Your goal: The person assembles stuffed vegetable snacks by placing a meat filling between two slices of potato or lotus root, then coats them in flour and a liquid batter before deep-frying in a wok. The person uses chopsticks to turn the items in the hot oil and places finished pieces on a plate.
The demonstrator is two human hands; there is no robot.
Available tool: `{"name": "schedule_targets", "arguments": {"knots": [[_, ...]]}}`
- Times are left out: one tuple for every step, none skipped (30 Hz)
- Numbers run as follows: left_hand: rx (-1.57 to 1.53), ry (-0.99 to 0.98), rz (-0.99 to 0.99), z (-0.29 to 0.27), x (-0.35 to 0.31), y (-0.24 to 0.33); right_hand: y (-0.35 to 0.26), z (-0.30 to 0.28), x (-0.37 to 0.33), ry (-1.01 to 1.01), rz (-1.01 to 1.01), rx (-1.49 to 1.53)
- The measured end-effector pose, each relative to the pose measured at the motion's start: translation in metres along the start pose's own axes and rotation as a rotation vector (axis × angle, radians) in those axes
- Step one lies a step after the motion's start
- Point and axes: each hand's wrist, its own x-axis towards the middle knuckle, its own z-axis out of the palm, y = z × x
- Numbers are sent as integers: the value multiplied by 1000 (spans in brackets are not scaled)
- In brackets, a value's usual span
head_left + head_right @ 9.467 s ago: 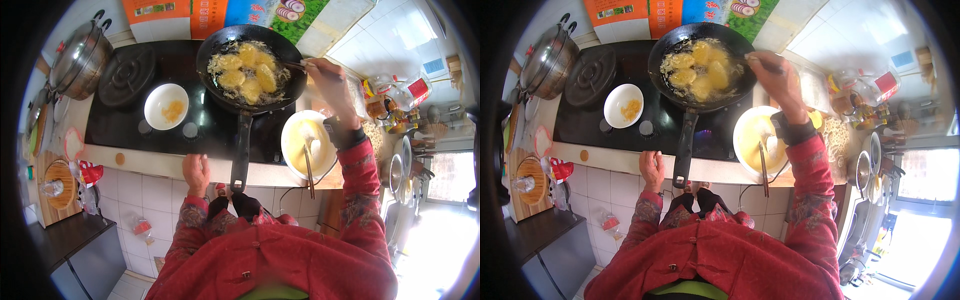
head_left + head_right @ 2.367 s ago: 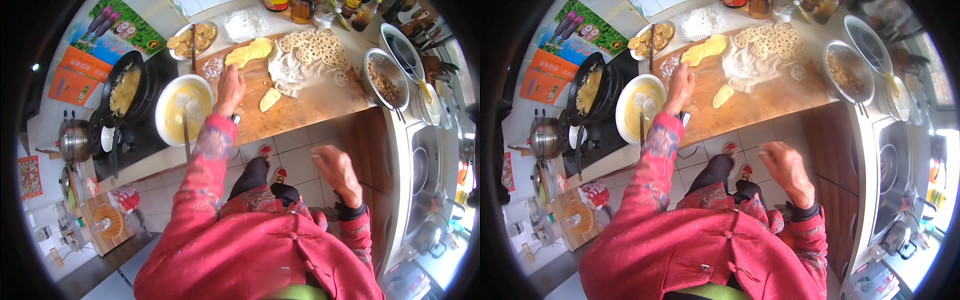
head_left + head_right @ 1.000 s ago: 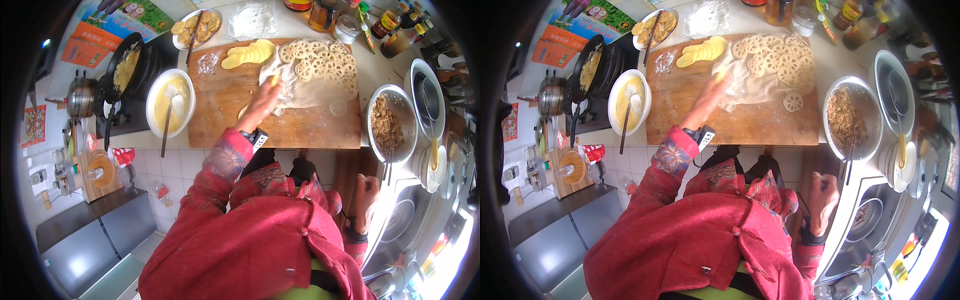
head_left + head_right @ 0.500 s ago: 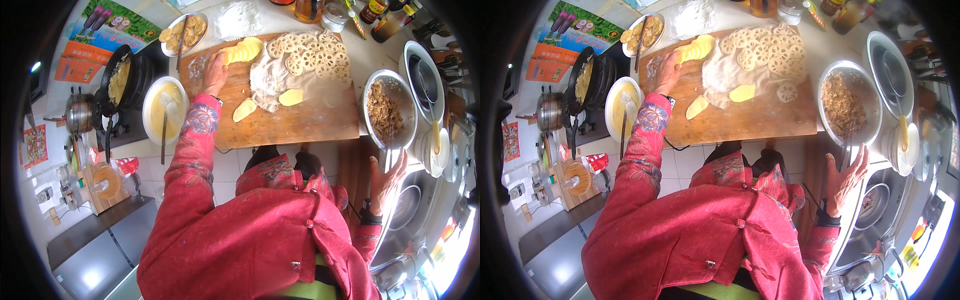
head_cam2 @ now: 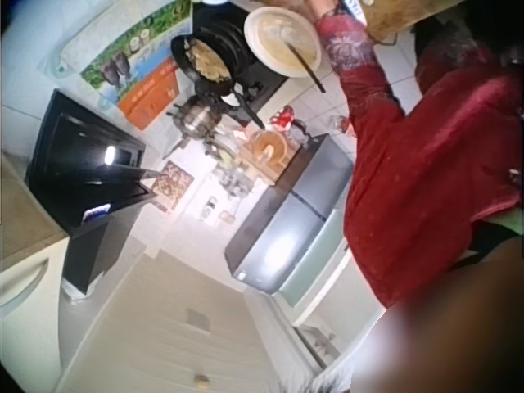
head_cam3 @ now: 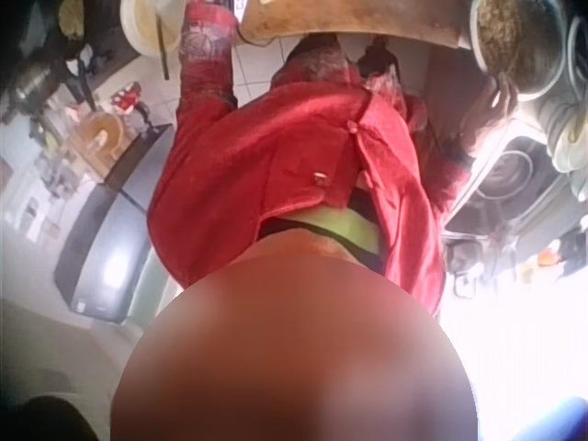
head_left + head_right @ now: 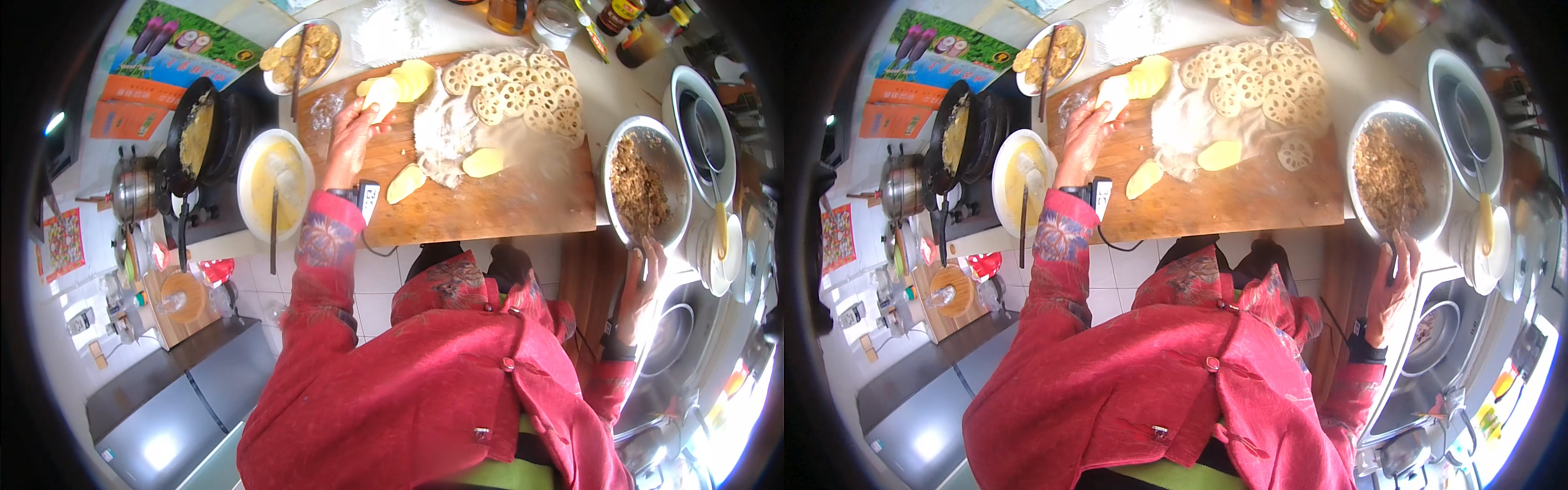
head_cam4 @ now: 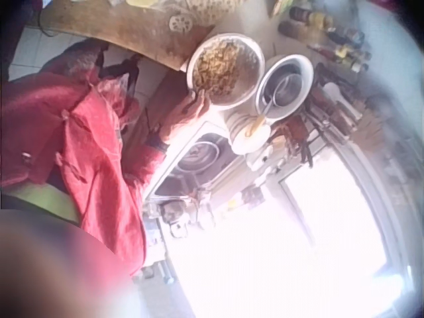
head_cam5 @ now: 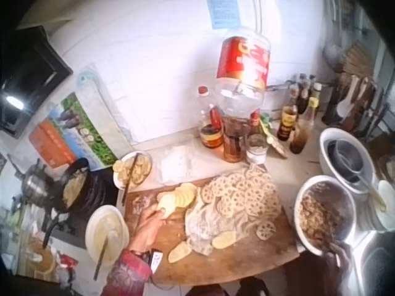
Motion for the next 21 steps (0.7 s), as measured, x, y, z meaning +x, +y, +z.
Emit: {"name": "schedule_targets", "arguments": {"knots": [[-98, -46, -5, 12, -8, 2, 2, 0, 3, 8, 9, 7], [-198, -88, -7, 25, -15, 3, 4, 0, 8, 38, 26, 3], [-320, -181, 35, 36, -22, 4, 7, -1, 14, 32, -4, 57], [-384, -246, -6, 45, -28, 6, 10, -1, 20, 42, -23, 98], [-396, -145, -54, 56, -36, 7, 14, -2, 27, 66, -36, 134], [-445, -103, -59, 69, -44, 5, 18, -4, 36, 64, -51, 132], [-497, -77, -73, 85, -50, 3, 24, -8, 44, 76, -17, 97], [-426, -84, -96, 95, -58, 3, 28, -12, 50, 116, 47, 213], [-352, -70, -142, 103, -64, 7, 32, -19, 53, 141, 226, 282], [-358, -207, -146, 115, -62, 11, 36, -32, 54, 164, 212, 344], [-319, -248, -184, 127, -62, 15, 38, -41, 54, 161, 267, 409], [-348, -315, -157, 139, -66, 18, 38, -47, 53, 147, 300, 538], [-364, -378, -167, 154, -66, 19, 36, -50, 53, 150, 283, 694], [-373, -416, -180, 168, -67, 21, 36, -50, 55, 126, 191, 705], [-369, -431, -203, 181, -68, 22, 35, -48, 55, 79, 225, 860], [-370, -497, -196, 196, -66, 22, 37, -43, 58, 90, 264, 774], [-363, -544, -167, 211, -64, 23, 40, -37, 61, 62, 278, 722], [-333, -534, -156, 226, -63, 21, 45, -30, 65, 73, 307, 690], [-379, -590, -101, 240, -62, 18, 51, -23, 68, 56, 311, 716], [-328, -546, -111, 255, -59, 13, 58, -17, 71, 37, 318, 740], [-372, -583, -57, 268, -56, 8, 64, -13, 71, 24, 406, 726]]}}
